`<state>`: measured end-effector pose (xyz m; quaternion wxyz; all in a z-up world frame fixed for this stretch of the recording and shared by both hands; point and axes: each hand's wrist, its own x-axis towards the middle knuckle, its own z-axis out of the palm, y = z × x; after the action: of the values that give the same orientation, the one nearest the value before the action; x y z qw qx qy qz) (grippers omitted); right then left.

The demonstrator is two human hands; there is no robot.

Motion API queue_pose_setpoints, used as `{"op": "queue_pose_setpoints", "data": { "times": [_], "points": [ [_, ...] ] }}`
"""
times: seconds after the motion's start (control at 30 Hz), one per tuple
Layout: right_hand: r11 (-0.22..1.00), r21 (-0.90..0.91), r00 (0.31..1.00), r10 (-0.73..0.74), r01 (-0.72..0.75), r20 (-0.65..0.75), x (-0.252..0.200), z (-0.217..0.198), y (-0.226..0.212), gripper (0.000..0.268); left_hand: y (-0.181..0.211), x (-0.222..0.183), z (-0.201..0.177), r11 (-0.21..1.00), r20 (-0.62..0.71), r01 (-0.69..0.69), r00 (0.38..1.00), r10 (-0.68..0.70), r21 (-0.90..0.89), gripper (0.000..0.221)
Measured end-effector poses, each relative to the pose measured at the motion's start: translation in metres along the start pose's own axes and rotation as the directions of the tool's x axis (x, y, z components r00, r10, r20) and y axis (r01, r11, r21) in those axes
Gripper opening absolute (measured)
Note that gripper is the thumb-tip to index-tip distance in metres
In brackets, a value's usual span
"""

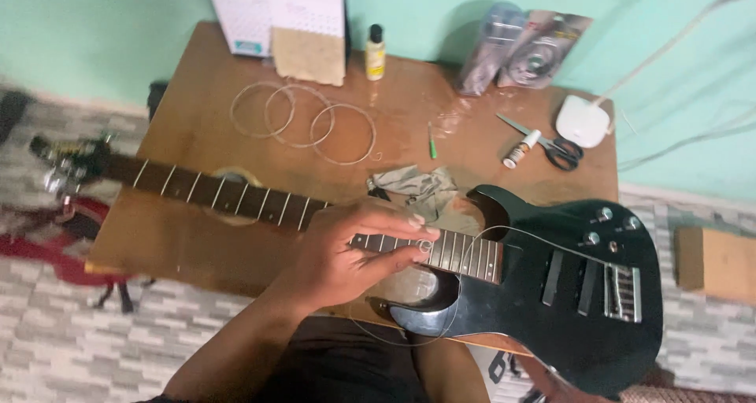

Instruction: The person is restringing and tuning a bass guitar, which involves uncoiling new strings, threading them through the bridge, and adjusting the tuning pegs.

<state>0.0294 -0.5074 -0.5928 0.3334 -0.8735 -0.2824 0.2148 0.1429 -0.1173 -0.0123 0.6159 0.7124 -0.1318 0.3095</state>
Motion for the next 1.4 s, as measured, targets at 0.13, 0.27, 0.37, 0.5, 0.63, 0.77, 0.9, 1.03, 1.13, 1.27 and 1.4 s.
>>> {"op": "queue_pose_setpoints", "data": {
  "times": [0.13, 0.27, 0.37, 0.5, 0.63, 0.77, 0.9, 1.03, 1.13, 1.27, 1.4],
  "points": [
    [0.988, -0.122, 0.988, -0.076, 0.093, 0.136, 0.025, -0.032, 0.001, 0.047, 0.021, -0.012, -0.001, 0.998, -0.047, 0.037, 0.998, -0.035, 0.042, 0.028],
    [0.965, -0.218, 0.974, -0.099, 0.144, 0.205, 0.046, -0.027, 0.020, 0.049, 0.024, -0.024, 0.007, 0.996, -0.094, 0.055, 0.994, -0.048, 0.073, 0.027],
    [0.950, -0.270, 0.970, -0.099, 0.159, 0.221, 0.063, 0.000, 0.029, 0.051, 0.027, -0.029, 0.008, 0.992, -0.062, 0.017, 0.998, -0.010, 0.122, 0.028],
    [0.926, -0.356, 0.977, -0.056, 0.128, 0.207, 0.080, -0.006, 0.007, 0.054, 0.033, -0.029, 0.004, 0.984, 0.013, -0.038, 0.999, 0.036, 0.177, 0.028],
    [0.881, -0.459, 0.979, -0.019, 0.112, 0.203, 0.092, -0.041, -0.018, 0.058, 0.035, -0.036, 0.004, 0.994, -0.021, -0.067, 0.997, 0.069, 0.080, 0.022],
    [0.816, -0.561, 0.973, -0.009, 0.142, 0.232, 0.103, -0.156, -0.158, 0.061, 0.044, -0.046, -0.002, 0.996, 0.005, -0.094, 0.996, 0.094, -0.002, 0.016],
    [0.991, -0.097, 0.931, -0.048, 0.089, 0.361, 0.062, -0.284, -0.343, 0.049, 0.044, -0.055, -0.006, 0.990, 0.003, -0.119, 0.993, 0.119, -0.079, 0.018],
    [0.884, -0.126, 0.724, 0.444, -0.451, 0.528, 0.047, -0.354, -0.412, 0.046, 0.044, -0.060, -0.002, 0.984, 0.010, -0.095, 0.995, 0.097, -0.151, 0.023],
    [0.944, 0.313, 0.955, 0.008, -0.106, 0.297, 0.045, -0.379, -0.420, 0.029, 0.043, -0.059, 0.001, 0.981, 0.034, -0.043, 0.998, 0.050, -0.190, 0.027],
    [0.750, 0.551, 0.899, -0.130, 0.365, -0.419, 0.064, -0.379, -0.436, 0.014, 0.038, -0.057, 0.006, 0.972, 0.031, 0.018, 0.999, -0.011, -0.236, 0.027],
    [0.792, 0.471, 0.859, -0.128, 0.390, -0.496, 0.093, -0.376, -0.460, 0.015, 0.033, -0.053, 0.008, 0.986, 0.043, 0.025, 0.999, -0.018, -0.164, 0.026]
  ]
}}
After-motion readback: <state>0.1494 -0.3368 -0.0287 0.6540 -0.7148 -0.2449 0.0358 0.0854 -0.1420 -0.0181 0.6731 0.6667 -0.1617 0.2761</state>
